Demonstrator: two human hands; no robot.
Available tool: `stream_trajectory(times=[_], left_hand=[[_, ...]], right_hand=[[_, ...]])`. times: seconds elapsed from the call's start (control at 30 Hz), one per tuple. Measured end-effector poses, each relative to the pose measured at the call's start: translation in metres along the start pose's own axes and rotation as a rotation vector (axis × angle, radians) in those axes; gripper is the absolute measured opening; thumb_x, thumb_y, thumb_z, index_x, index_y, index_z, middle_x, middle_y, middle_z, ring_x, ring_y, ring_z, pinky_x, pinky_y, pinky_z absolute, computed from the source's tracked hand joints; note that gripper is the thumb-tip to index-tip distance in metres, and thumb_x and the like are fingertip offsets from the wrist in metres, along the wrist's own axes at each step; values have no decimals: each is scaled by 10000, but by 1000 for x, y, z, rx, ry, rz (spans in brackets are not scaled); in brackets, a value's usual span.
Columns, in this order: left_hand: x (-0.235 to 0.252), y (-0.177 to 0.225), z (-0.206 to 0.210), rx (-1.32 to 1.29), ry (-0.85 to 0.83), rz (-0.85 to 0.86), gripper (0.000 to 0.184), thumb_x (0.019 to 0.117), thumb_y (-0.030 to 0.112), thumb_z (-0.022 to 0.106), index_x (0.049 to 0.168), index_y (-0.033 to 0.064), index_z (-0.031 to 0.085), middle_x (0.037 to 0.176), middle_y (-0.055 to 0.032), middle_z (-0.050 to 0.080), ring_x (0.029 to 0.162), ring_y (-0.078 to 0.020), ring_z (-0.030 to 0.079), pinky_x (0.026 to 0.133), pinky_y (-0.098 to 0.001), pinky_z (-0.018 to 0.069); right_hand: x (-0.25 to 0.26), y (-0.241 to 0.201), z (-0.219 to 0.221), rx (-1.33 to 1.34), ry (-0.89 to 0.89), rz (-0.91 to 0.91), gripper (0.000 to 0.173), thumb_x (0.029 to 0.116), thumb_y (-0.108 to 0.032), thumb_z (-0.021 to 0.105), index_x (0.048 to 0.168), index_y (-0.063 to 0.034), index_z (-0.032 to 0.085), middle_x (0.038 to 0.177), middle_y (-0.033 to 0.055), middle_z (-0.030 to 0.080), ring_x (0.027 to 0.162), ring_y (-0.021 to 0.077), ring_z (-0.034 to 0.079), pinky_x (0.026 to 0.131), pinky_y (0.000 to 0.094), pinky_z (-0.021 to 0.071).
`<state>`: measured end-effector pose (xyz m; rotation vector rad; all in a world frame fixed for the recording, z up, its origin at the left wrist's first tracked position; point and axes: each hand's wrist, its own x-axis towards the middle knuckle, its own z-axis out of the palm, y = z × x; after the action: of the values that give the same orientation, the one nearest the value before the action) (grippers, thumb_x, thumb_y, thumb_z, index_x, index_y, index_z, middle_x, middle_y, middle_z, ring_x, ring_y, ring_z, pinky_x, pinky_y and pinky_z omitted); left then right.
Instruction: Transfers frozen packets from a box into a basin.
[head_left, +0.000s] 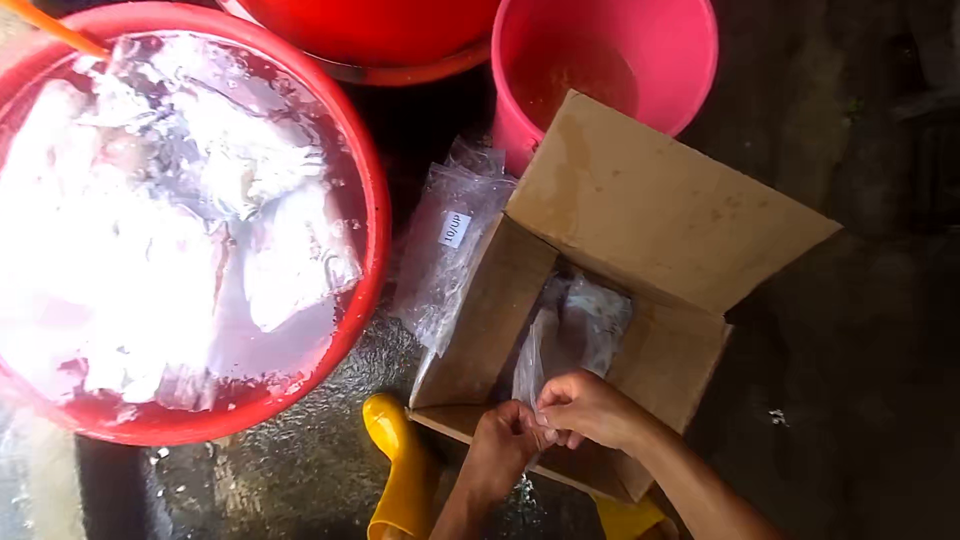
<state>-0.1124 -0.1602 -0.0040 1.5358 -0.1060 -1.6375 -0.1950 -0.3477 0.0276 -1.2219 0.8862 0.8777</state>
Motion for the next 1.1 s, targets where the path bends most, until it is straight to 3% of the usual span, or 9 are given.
stream_trajectory(times=[0.13, 0.23, 0.37, 0.47, 0.7, 0.83, 0.93, 1.03, 1.1], left_hand=[[8, -1, 25, -76, -43, 27, 220, 870, 251, 803, 864, 78, 666, 726, 15, 627, 662, -83, 604, 642, -273, 525], [6, -6, 36, -184, -25, 28, 200, 889, 229, 780, 850, 74, 661, 741, 2, 634, 687, -100, 616, 657, -286, 534], [7, -4, 48, -185, -27, 10, 173, 874, 195, 790, 863, 68, 674, 751, -5, 652, 693, -96, 625, 661, -279, 538], [9, 0, 60, -137, -16, 11, 196, 865, 206, 802, 843, 79, 654, 726, 9, 633, 667, -83, 604, 641, -266, 518], [10, -2, 82, -34, 10, 44, 185, 862, 212, 792, 843, 90, 654, 702, 26, 604, 634, -69, 576, 603, -252, 497], [12, -7, 85, -33, -26, 38, 231, 873, 261, 803, 845, 97, 643, 702, 26, 587, 635, -71, 562, 606, -254, 484], [12, -11, 81, -130, -24, 20, 222, 905, 248, 773, 846, 89, 631, 714, 10, 594, 654, -93, 575, 624, -269, 497], [9, -9, 89, -80, 120, 29, 168, 918, 221, 723, 901, 68, 655, 742, -11, 633, 655, -111, 608, 623, -293, 529], [3, 0, 94, 151, 206, 55, 185, 953, 227, 683, 1043, 66, 698, 889, -23, 704, 723, -117, 674, 692, -314, 595]], right_hand=[[-14, 16, -9, -203, 197, -78, 178, 881, -270, 655, 827, -101, 670, 726, 33, 625, 658, 163, 613, 633, 408, 515], [-20, 37, -7, -4, 275, -135, 152, 903, -230, 632, 880, -91, 689, 746, 24, 661, 645, 145, 651, 627, 362, 570], [-33, 47, -10, 224, 172, -103, 188, 968, -241, 646, 1023, -64, 677, 820, 53, 706, 662, 164, 697, 626, 338, 612], [-33, 51, -16, 59, 212, -96, 164, 953, -233, 618, 951, -88, 693, 757, 20, 678, 634, 128, 666, 619, 322, 584], [-46, 54, -28, -191, 244, -50, 213, 911, -326, 644, 936, -128, 718, 803, 25, 694, 735, 170, 683, 708, 434, 576], [-45, 60, -29, -134, 267, -63, 155, 896, -252, 635, 830, -117, 674, 728, 14, 635, 678, 153, 627, 647, 403, 522], [-40, 76, -26, 23, 299, -116, 137, 888, -226, 646, 799, -123, 661, 709, 1, 655, 635, 125, 658, 620, 346, 576], [-35, 78, -18, -63, 397, -122, 173, 849, -283, 655, 756, -138, 647, 675, -8, 618, 634, 134, 619, 604, 390, 513], [-36, 73, -15, -163, 424, -110, 186, 859, -301, 637, 759, -144, 643, 667, -3, 585, 648, 153, 592, 605, 423, 481]])
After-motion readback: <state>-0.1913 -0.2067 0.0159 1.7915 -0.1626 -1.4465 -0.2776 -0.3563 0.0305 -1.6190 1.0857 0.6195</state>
